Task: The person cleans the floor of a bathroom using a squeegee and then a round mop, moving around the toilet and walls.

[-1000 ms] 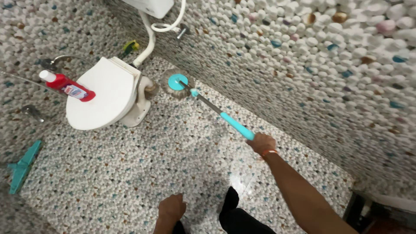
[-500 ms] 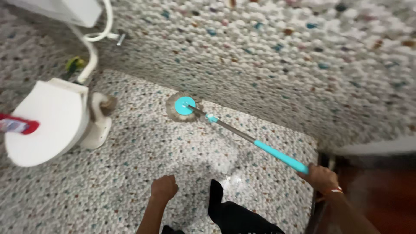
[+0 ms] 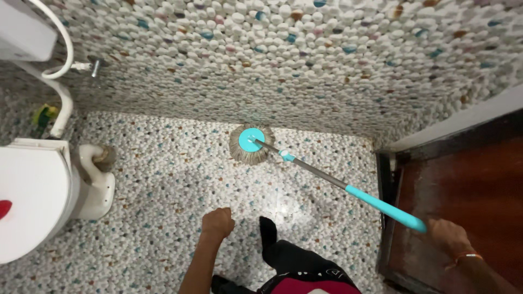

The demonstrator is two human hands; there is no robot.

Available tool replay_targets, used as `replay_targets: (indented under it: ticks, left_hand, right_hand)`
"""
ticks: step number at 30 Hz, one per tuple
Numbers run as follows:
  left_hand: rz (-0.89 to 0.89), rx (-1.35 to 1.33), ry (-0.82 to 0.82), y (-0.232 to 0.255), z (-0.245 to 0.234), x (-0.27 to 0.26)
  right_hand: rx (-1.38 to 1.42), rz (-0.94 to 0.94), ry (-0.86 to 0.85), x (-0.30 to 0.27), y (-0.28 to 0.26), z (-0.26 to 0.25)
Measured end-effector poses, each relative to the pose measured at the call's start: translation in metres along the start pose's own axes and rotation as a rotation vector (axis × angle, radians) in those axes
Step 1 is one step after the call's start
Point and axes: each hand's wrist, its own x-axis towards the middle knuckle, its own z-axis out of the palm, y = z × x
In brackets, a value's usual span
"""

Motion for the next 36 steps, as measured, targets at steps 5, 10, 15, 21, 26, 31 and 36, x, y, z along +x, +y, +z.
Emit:
replay_targets:
  ticks: [5,10,15,21,26,31,36]
  left_hand:
    - [0.011,-0.007,0.005,-0.018,0.014,-0.012]
    - [0.044,0.042,0.035,-0.051,0.030,-0.021]
    - [0.063,0.111,0.033,-0.079,0.015,-0.040]
    - [0.041,-0.046,-0.012,-0.119,0.030,-0.084]
    - [0.113,-0.293,-0.104,-0.140,0.049,-0.113]
    - [-0.030,-0.657,-0.336,-0.122,0.003,-0.149]
    - [-0.079,-0.637,-0.237,-0.150,-0.041,-0.162]
  right_hand:
    - [0.178,-0.088,-0.175,-0.025,-0.039,0.024]
    - [0.454,-0.008,-0.230,-0.097,-0.118,0.039]
    - [0.385,-0.030,-0.232,-0.117,-0.161,0.056]
    - [0.838,-0.027,-0.433,-0.154,-0.230,0.052]
    - [1.712,0.183,-0.734,-0.183,-0.394,0.023]
    - [1.977,0.094,-0.880,-0.161,-0.578,0.017]
    - [2.375,-0.124,-0.995,-0.125,-0.709,-0.001]
